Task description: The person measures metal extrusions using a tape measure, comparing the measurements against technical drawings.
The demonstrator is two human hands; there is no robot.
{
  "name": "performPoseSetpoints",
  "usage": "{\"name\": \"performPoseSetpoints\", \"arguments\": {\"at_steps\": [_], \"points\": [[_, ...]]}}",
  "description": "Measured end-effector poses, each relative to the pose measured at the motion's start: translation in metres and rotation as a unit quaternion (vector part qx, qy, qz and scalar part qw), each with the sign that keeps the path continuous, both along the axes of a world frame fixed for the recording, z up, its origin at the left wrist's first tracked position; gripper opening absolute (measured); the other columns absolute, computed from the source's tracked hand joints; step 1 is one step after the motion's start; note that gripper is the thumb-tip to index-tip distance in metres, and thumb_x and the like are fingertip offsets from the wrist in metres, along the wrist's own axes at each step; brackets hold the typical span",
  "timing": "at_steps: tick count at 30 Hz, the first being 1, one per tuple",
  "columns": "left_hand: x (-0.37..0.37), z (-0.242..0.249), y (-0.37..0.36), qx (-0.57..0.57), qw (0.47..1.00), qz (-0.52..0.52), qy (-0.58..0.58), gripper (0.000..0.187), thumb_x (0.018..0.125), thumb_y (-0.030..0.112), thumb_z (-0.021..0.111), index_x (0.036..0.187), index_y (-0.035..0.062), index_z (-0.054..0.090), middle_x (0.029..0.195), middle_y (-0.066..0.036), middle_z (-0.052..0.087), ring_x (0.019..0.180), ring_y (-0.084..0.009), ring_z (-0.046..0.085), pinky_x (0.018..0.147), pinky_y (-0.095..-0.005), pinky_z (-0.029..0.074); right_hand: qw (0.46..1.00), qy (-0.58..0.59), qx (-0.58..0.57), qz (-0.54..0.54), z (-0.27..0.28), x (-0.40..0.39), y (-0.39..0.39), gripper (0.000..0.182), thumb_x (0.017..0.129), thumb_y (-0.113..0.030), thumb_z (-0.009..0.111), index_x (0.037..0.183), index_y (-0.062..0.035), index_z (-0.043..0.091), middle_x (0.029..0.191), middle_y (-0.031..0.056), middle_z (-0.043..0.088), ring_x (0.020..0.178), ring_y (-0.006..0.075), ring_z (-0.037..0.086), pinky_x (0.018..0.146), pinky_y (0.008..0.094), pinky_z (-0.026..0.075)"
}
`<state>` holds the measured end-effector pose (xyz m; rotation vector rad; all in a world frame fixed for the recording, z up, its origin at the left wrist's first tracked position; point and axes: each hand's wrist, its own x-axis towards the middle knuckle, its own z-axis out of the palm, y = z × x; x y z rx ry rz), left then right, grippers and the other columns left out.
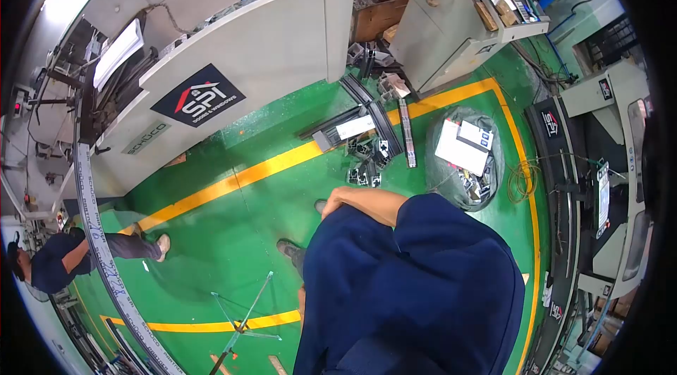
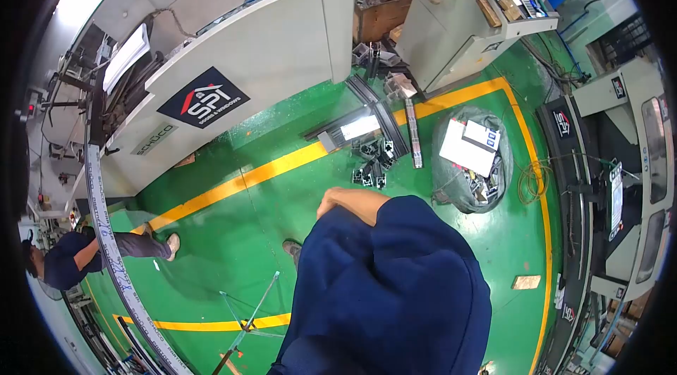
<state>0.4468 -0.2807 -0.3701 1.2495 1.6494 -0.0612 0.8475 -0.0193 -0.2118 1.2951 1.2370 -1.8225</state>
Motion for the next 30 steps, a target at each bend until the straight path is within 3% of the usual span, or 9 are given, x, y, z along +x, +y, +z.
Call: {"name": "performPoseSetpoints", "arguments": {"at_steps": [7,12,14,17,18,22,27,28,30], "points": [[-0.002,0.002,-0.007,0.04,0.999,0.015,-0.011,0.039,0.092,0.015,0.056,0.125,-0.0031,0.064,0.109,-0.019,0.074,0.098,-0.0273,0.072,0.086,-0.0372,0.056,0.983,0.102,-0.145,0.049,-0.128,-0.05,-0.001,0.04,0.097,-0.046,0.058,0.117,-0.0142,0.072,0.111,0.0022,0.074,0.095,0.0171,0.068,0.091,0.0397,0.052],[0.0,0.006,-0.007,0.028,0.99,0.132,-0.048,0.038,0.09,0.013,0.059,0.125,-0.0021,0.065,0.103,-0.016,0.076,0.093,-0.0256,0.073,0.083,-0.0362,0.056,0.962,0.071,-0.252,0.081,-0.169,-0.064,-0.005,0.039,0.098,-0.044,0.057,0.113,-0.0119,0.073,0.104,0.0025,0.075,0.087,0.0167,0.069,0.087,0.0395,0.054],[0.002,0.003,-0.013,0.012,0.983,0.174,-0.054,0.039,0.089,0.011,0.061,0.126,-0.0013,0.065,0.102,-0.016,0.076,0.093,-0.0251,0.073,0.082,-0.0358,0.057,0.957,0.033,-0.284,0.055,-0.177,-0.06,-0.005,0.039,0.088,-0.046,0.07,0.105,-0.0122,0.076,0.11,0.003,0.075,0.09,0.0207,0.07,0.087,0.0428,0.053],[0.001,-0.008,-0.021,0.004,0.971,0.22,-0.096,0.041,0.088,0.013,0.063,0.127,-0.0005,0.065,0.105,-0.017,0.076,0.096,-0.0255,0.074,0.085,-0.036,0.056,0.982,0.009,-0.187,0.034,-0.138,-0.051,0.001,0.041,0.087,-0.046,0.07,0.107,-0.0107,0.076,0.11,0.003,0.075,0.089,0.0203,0.07,0.085,0.0419,0.054],[0.0,-0.007,-0.02,0.007,0.975,0.209,-0.08,0.041,0.089,0.014,0.064,0.128,-0.0002,0.065,0.107,-0.017,0.076,0.097,-0.0259,0.073,0.086,-0.0362,0.056,0.972,0.03,-0.228,0.04,-0.146,-0.055,0.0,0.044,0.085,-0.047,0.072,0.108,-0.0103,0.076,0.109,0.0026,0.075,0.09,0.0194,0.07,0.082,0.0402,0.055],[0.016,0.025,-0.013,-0.02,0.983,0.18,-0.013,0.044,0.09,0.019,0.064,0.13,0.0014,0.064,0.112,-0.017,0.075,0.104,-0.0279,0.072,0.091,-0.038,0.056,0.997,0.025,-0.039,0.056,-0.111,-0.049,-0.001,0.052,0.083,-0.051,0.073,0.114,-0.0092,0.075,0.113,0.0038,0.074,0.095,0.0198,0.07,0.085,0.041,0.055],[0.009,0.002,-0.017,-0.009,0.989,0.149,-0.024,0.047,0.089,0.024,0.063,0.132,0.0049,0.063,0.118,-0.015,0.073,0.112,-0.0317,0.069,0.097,-0.0399,0.054,0.969,0.039,0.133,0.203,-0.186,-0.056,0.002,0.078,0.076,-0.065,0.071,0.121,-0.001,0.072,0.122,0.0164,0.072,0.109,0.0323,0.069,0.094,0.0432,0.054],[0.01,0.011,-0.012,-0.023,0.989,0.147,-0.022,0.047,0.089,0.025,0.064,0.132,0.0054,0.063,0.118,-0.015,0.073,0.113,-0.0325,0.068,0.098,-0.04,0.053,0.965,0.035,0.155,0.207,-0.156,-0.06,0.003,0.077,0.077,-0.065,0.07,0.119,0.0,0.073,0.122,0.0181,0.072,0.11,0.033,0.069,0.096,0.0422,0.053],[0.013,0.021,0.002,-0.028,0.992,0.123,0.024,0.049,0.086,0.026,0.064,0.13,0.0067,0.065,0.119,-0.015,0.073,0.113,-0.0341,0.068,0.099,-0.0399,0.053,0.963,0.086,0.229,0.113,-0.153,-0.056,-0.001,0.071,0.083,-0.062,0.069,0.118,-0.0012,0.073,0.12,0.0174,0.072,0.108,0.0335,0.069,0.095,0.0434,0.052]]}}
